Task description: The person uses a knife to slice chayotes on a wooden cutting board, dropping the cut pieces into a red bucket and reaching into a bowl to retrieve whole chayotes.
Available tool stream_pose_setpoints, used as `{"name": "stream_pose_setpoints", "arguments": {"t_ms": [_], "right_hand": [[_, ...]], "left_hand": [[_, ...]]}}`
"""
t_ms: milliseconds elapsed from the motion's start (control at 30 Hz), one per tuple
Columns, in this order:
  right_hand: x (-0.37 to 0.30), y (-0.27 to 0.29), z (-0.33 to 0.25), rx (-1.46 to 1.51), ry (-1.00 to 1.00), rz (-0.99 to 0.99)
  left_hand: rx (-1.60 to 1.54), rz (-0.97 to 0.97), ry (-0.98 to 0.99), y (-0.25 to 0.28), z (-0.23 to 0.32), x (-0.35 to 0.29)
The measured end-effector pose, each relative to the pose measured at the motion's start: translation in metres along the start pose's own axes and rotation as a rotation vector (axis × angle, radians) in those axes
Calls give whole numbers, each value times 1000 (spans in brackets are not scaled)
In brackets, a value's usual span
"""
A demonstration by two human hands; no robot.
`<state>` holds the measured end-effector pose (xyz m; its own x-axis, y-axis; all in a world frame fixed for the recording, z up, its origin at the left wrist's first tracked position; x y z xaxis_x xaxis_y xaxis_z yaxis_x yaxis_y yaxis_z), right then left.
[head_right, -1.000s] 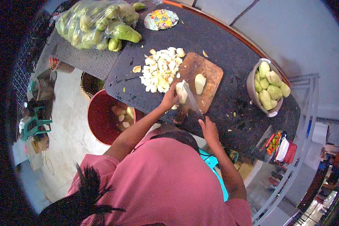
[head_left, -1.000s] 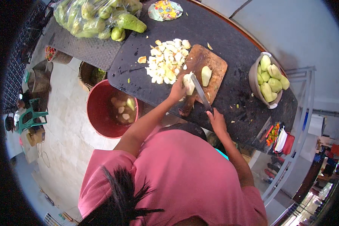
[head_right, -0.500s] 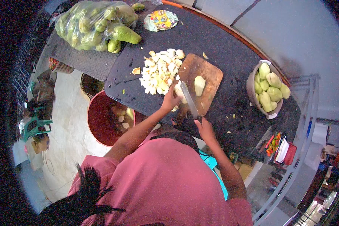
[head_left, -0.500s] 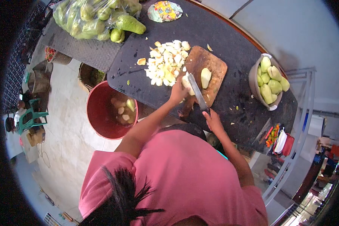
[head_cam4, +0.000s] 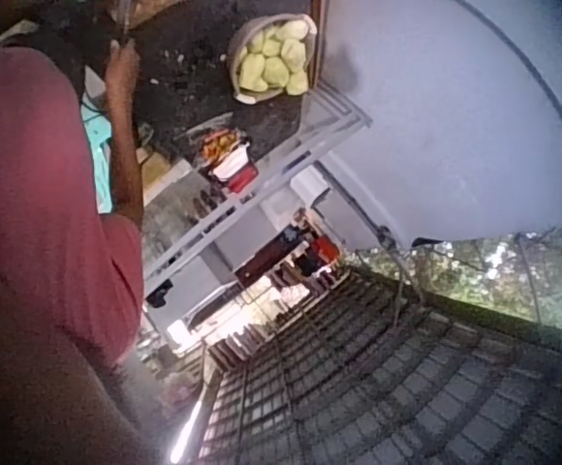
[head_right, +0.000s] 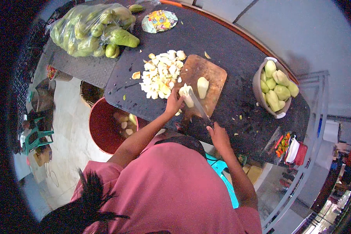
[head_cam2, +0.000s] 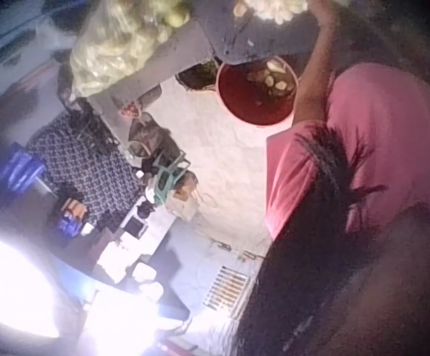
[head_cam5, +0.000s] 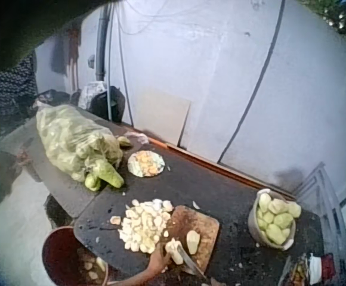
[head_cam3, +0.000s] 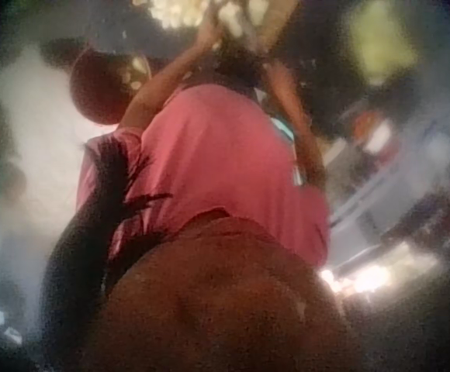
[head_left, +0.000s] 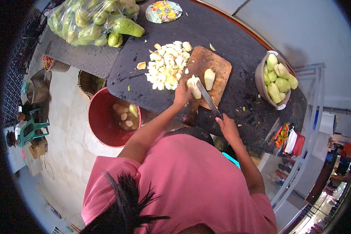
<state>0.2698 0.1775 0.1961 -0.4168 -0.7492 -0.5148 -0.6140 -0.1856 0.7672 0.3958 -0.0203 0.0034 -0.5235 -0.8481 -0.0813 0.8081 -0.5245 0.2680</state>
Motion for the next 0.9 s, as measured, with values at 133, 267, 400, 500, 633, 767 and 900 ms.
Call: {"name": "stream_pose_setpoints", "arguments": {"t_ms": [133, 267, 400, 500, 633, 767, 900], "right_hand": [[4, 1, 4, 0, -24, -23], [3, 0, 0, -31, -9, -8], [5, -6, 7, -38, 14, -42], [11, -17, 26, -50, 124, 5], [14, 0, 12, 375, -147, -360], [17, -12, 27, 810, -275, -523], [10, -13, 12, 965, -281, -586]], "left_hand": [[-143, -30, 151, 0, 14, -2], [-105, -2, 137, 2, 14, -2], [-61, 9, 78, 2, 11, -2], [-113, 19, 29, -3, 4, 1], [-6, 15, -89, 0, 2, 3], [90, -7, -115, 1, 2, 8], [-90, 7, -52, -2, -9, 4]]}}
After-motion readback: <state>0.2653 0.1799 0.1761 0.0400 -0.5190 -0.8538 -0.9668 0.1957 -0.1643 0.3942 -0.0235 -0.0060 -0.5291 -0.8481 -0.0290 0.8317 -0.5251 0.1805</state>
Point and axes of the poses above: each hand's wrist, its own x-axis towards the middle knuckle, its own y-axis out of the back of the hand, z = x × y, the point moved 1 cm from there along x, towards the middle knuckle, and after that the axes turned 6 degrees about -z, right-handed, at the moved point
